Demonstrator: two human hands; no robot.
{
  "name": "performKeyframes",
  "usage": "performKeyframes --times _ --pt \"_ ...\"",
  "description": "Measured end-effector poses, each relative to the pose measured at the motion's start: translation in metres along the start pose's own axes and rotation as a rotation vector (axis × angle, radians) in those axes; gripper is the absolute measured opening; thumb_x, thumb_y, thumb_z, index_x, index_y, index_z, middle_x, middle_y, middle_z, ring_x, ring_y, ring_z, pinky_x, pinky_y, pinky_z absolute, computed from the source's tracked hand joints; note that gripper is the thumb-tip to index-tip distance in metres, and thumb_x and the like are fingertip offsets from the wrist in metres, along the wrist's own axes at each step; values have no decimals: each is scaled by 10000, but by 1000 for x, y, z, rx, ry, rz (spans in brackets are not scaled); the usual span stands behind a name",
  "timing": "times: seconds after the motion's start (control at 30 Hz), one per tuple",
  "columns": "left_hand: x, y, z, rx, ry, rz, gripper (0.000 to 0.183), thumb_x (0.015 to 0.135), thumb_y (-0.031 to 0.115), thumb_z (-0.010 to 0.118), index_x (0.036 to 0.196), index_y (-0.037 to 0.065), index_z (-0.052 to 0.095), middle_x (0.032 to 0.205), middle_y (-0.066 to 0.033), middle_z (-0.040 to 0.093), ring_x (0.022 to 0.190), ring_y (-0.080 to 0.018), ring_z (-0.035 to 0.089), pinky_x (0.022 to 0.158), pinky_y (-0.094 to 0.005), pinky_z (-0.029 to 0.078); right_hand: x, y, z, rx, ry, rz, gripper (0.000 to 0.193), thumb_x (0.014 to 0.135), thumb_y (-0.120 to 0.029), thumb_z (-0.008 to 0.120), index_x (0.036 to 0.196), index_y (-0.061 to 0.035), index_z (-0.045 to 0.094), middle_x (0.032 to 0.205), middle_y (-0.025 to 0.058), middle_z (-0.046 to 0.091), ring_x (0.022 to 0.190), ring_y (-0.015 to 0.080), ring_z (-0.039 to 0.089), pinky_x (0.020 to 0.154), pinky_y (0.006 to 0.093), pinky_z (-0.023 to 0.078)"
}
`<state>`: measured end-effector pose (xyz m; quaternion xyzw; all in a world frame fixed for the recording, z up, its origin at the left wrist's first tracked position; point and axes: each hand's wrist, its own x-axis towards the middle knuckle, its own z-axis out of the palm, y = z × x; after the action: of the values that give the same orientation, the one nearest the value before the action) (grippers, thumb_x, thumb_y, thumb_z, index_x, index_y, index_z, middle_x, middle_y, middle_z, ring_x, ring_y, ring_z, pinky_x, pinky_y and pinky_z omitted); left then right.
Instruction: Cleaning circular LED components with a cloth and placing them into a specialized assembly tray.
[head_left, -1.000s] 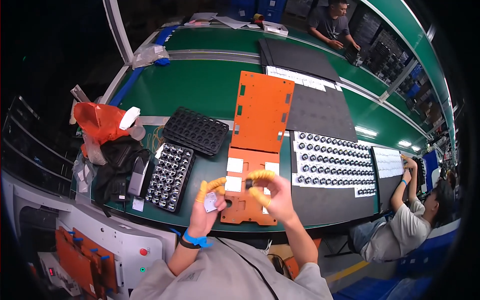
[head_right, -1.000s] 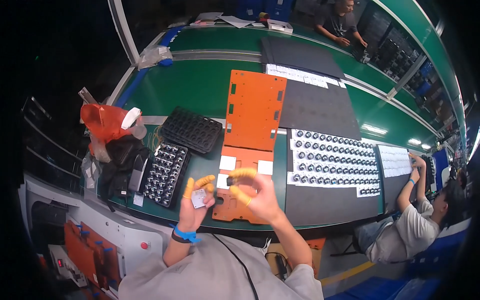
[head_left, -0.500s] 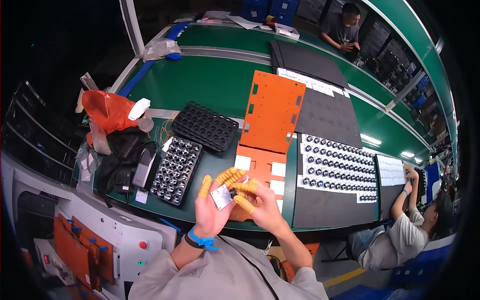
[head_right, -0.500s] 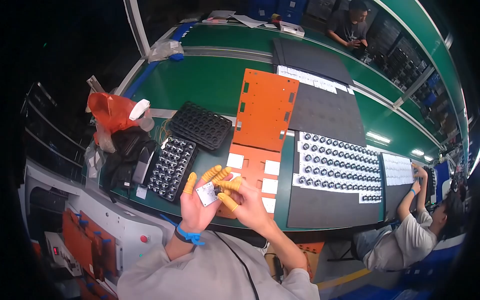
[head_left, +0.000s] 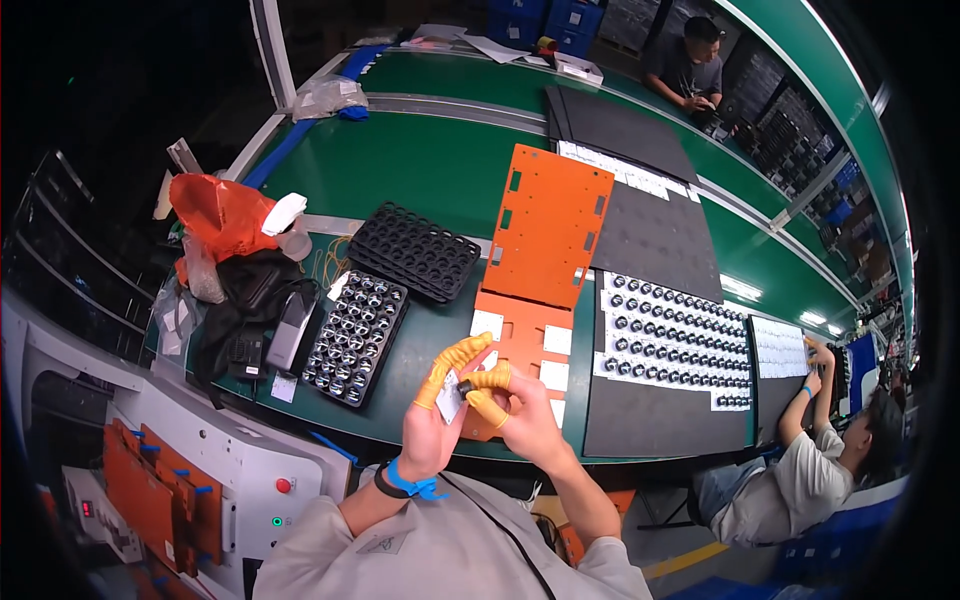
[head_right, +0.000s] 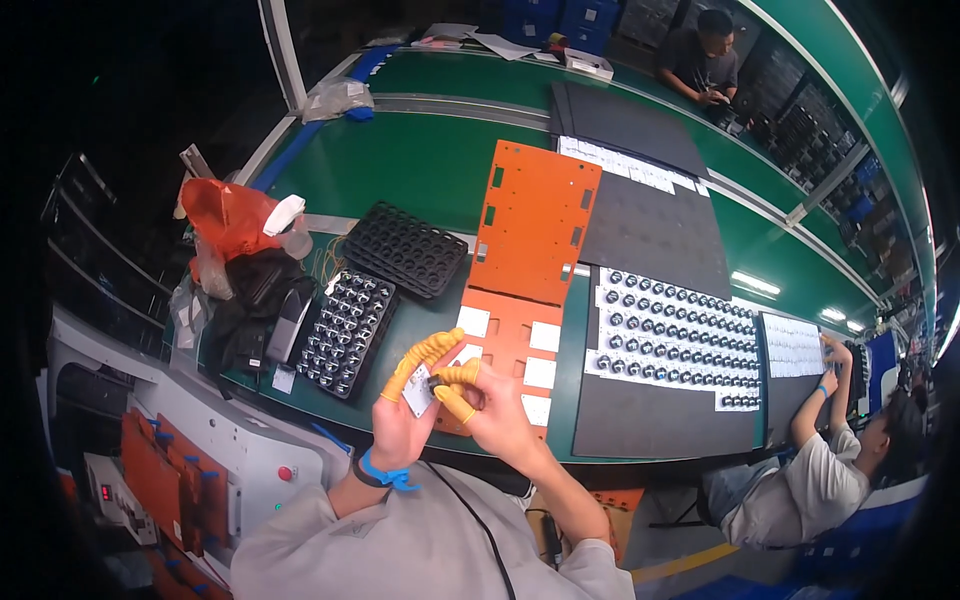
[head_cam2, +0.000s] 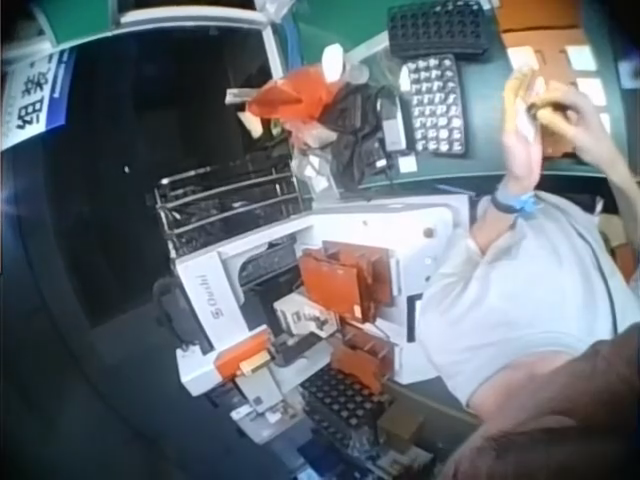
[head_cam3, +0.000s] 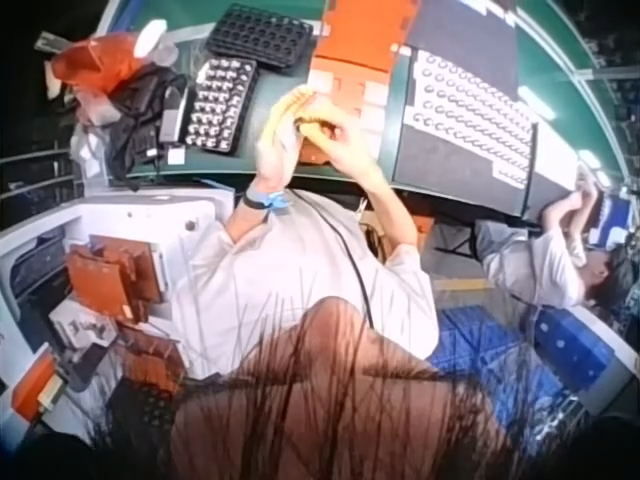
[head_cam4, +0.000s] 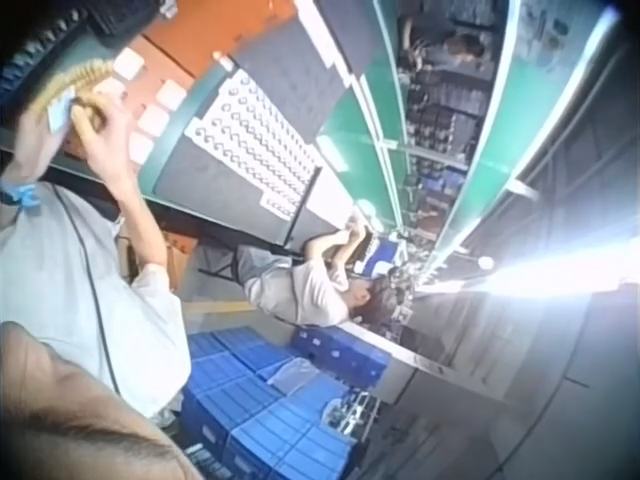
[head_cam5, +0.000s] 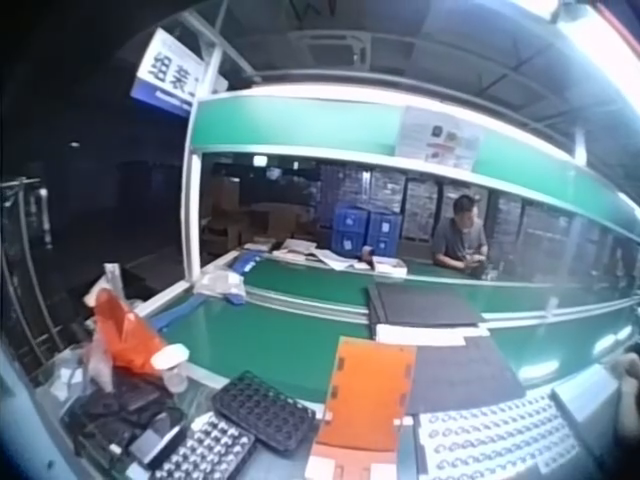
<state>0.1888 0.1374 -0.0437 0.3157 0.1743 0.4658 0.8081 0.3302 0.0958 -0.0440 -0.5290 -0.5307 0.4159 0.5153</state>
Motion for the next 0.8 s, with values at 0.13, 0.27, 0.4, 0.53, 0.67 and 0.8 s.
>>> performKeyframes --times 0.13,0.27,0.4,0.53,0.67,0.8 --pt "-2 -1 0 12 -5 30 543 1103 332 314 1501 -25 406 1557 -166 445 1482 -285 380 1240 -422 264 -3 -1 4 -68 34 -30 184 910 -58 720 1082 5 720 882 -15 588 669 52 408 577 232 338" --pt "-4 -1 1 30 -14 43 535 1103 313 309 1506 -26 400 1566 -165 433 1491 -280 367 1248 -425 236 -7 -4 11 -169 83 -156 209 879 -41 758 1076 15 715 829 7 560 647 66 428 556 252 351" --pt "-6 -4 -1 118 -27 87 533 1102 300 305 1513 -29 388 1576 -163 421 1497 -276 356 1259 -423 196 -11 -10 14 -272 106 -203 230 859 -33 776 1073 19 713 798 33 551 629 93 447 545 264 365" --pt "-6 -11 -6 179 -81 161 566 1095 338 326 1536 -16 365 1583 -153 408 1511 -263 327 1267 -423 163 -12 -15 14 -357 112 -178 260 835 -59 791 1067 17 704 773 97 593 645 224 576 579 353 465" --pt "-6 -12 -8 153 -75 140 723 1072 518 286 1590 16 251 1641 -143 288 1531 -292 270 1272 -447 160 -9 -4 5 -407 21 -270 338 875 -136 769 1174 0 686 868 114 618 745 279 617 650 375 499" --pt "-7 -4 -2 98 -69 64 963 982 756 215 1632 52 122 1676 -112 184 1562 -257 157 1275 -438 99 -9 -10 -4 -331 -97 -275 480 875 -240 792 1271 -15 641 955 127 619 849 309 622 730 392 507"
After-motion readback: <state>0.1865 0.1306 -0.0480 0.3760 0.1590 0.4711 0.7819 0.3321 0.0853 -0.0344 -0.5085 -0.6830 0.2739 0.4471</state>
